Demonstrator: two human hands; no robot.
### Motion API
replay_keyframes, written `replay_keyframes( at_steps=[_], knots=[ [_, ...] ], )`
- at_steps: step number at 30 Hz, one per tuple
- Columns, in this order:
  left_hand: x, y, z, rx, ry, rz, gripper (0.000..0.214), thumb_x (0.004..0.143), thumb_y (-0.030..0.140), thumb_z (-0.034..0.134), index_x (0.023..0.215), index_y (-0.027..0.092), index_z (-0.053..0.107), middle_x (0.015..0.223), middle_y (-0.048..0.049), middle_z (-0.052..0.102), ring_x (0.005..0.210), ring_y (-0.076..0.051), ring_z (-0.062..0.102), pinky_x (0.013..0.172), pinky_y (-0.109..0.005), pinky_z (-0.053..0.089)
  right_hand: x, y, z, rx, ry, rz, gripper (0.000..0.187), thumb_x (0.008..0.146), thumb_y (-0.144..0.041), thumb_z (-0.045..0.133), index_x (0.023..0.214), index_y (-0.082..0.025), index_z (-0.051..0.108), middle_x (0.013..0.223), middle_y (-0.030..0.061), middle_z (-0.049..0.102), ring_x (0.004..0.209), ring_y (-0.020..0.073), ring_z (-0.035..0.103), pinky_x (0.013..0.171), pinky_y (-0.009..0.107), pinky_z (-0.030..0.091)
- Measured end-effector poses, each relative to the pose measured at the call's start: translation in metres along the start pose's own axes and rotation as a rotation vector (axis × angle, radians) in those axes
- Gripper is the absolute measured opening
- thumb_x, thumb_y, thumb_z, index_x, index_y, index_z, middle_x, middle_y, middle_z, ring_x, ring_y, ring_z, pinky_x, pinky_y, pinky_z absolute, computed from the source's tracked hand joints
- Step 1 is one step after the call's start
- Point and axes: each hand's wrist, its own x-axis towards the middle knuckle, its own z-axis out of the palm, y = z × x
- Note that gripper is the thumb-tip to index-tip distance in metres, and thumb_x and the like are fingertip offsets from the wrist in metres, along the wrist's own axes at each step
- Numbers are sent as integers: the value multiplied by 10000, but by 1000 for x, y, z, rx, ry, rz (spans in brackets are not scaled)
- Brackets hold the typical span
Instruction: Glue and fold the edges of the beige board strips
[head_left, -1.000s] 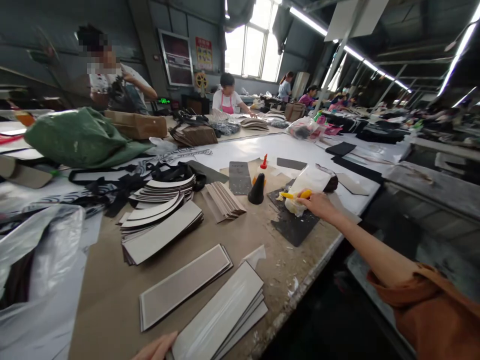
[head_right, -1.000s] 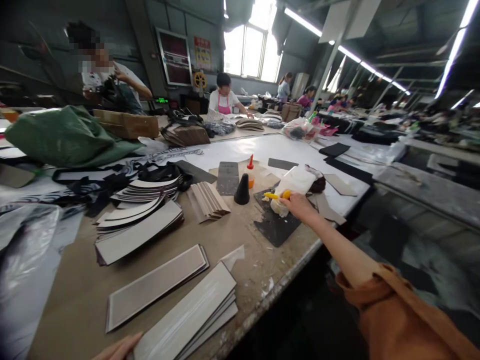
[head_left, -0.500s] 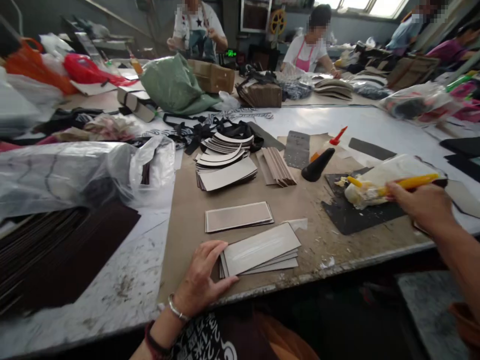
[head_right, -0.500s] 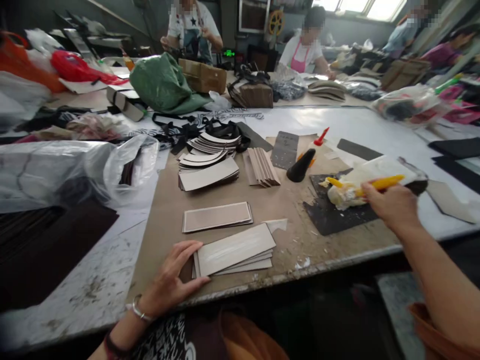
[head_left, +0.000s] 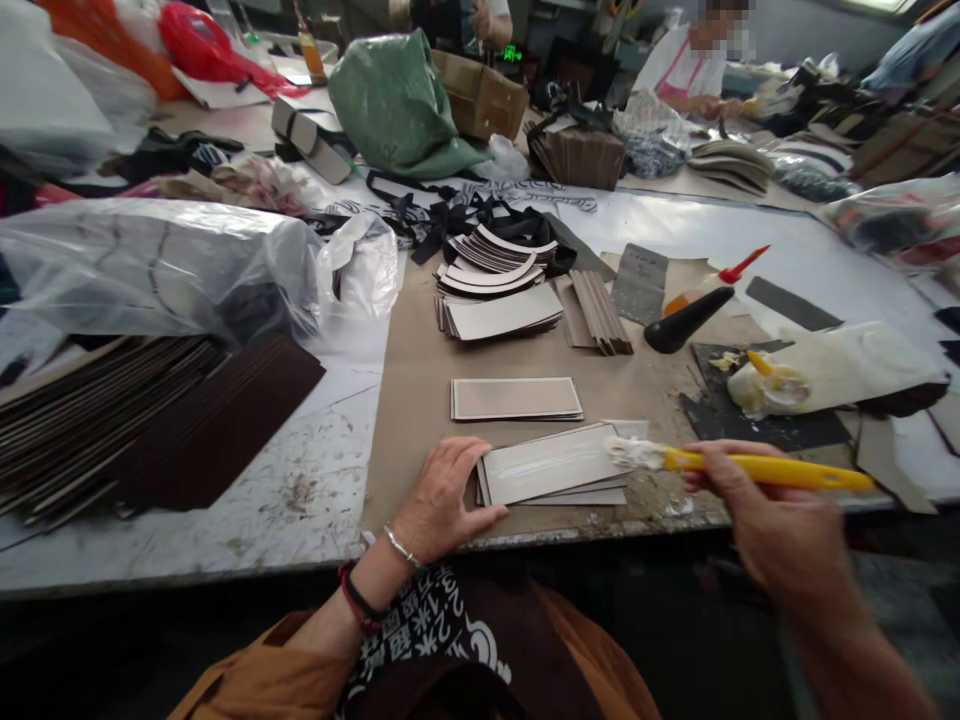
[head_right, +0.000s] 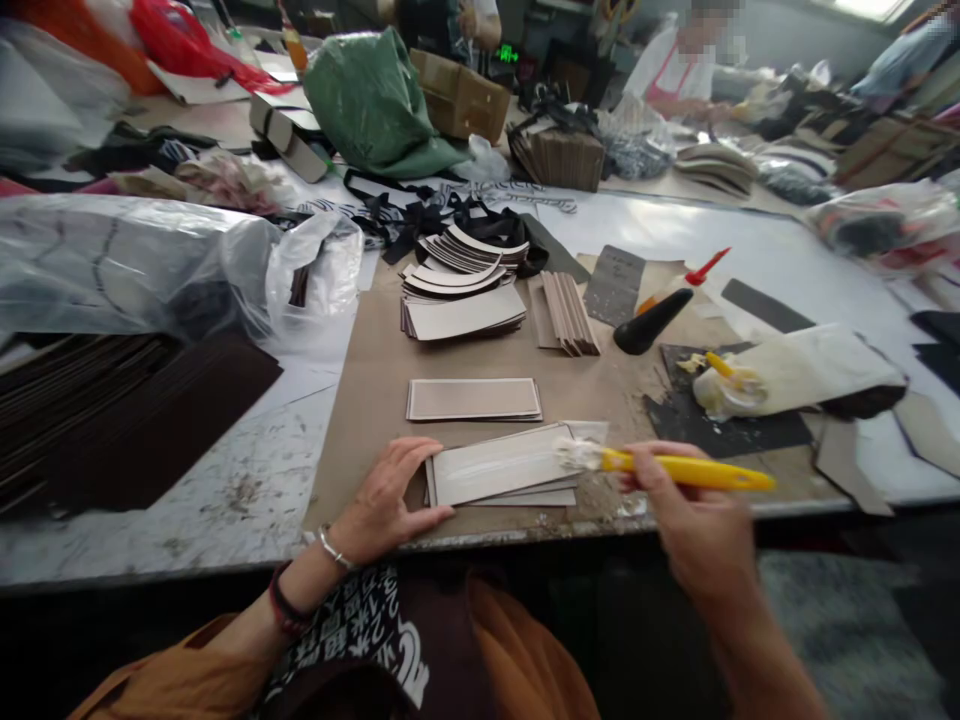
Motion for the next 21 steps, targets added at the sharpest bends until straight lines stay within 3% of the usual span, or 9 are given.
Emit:
replay_keyframes(
  at_steps=[4, 8, 13, 21],
  knots=[
    [0, -3, 1, -19, 1, 4, 577, 687, 358, 720, 1148, 125, 462, 1114, -137, 547, 1059, -267, 486, 930, -457, 418, -31, -50, 72, 159, -161, -59, 189, 812, -388, 606, 826, -202, 634, 672, 19, 639, 561, 164, 614, 541, 300, 539],
    [0, -4, 1, -38, -5, 4, 580, 688, 410, 711, 1136, 135, 466, 1111, -137, 550, 1050, -278, 490, 916, -466, 420, -41, -59, 100, 239, -222, -87, 156, 833, -349, 589, 815, -197, 620, 690, 14, 622, 566, 149, 609, 550, 281, 541],
    [-1, -4, 1, -40, -2, 1, 571, 673, 362, 727, 1132, 144, 466, 1112, -128, 550, 1052, -280, 493, 918, -458, 420, -41, -55, 101, 154, -197, -110, 159, 832, -356, 588, 809, -201, 612, 674, 12, 612, 569, 154, 604, 529, 278, 533],
    [-2, -5, 3, -12, 16, 10, 552, 692, 316, 711, 1152, 172, 442, 1134, -120, 541, 1075, -281, 486, 930, -468, 419, -22, -21, 61, -118, 30, -115, 203, 820, -392, 591, 841, -190, 606, 749, 38, 634, 600, 175, 620, 578, 320, 528]
  ],
)
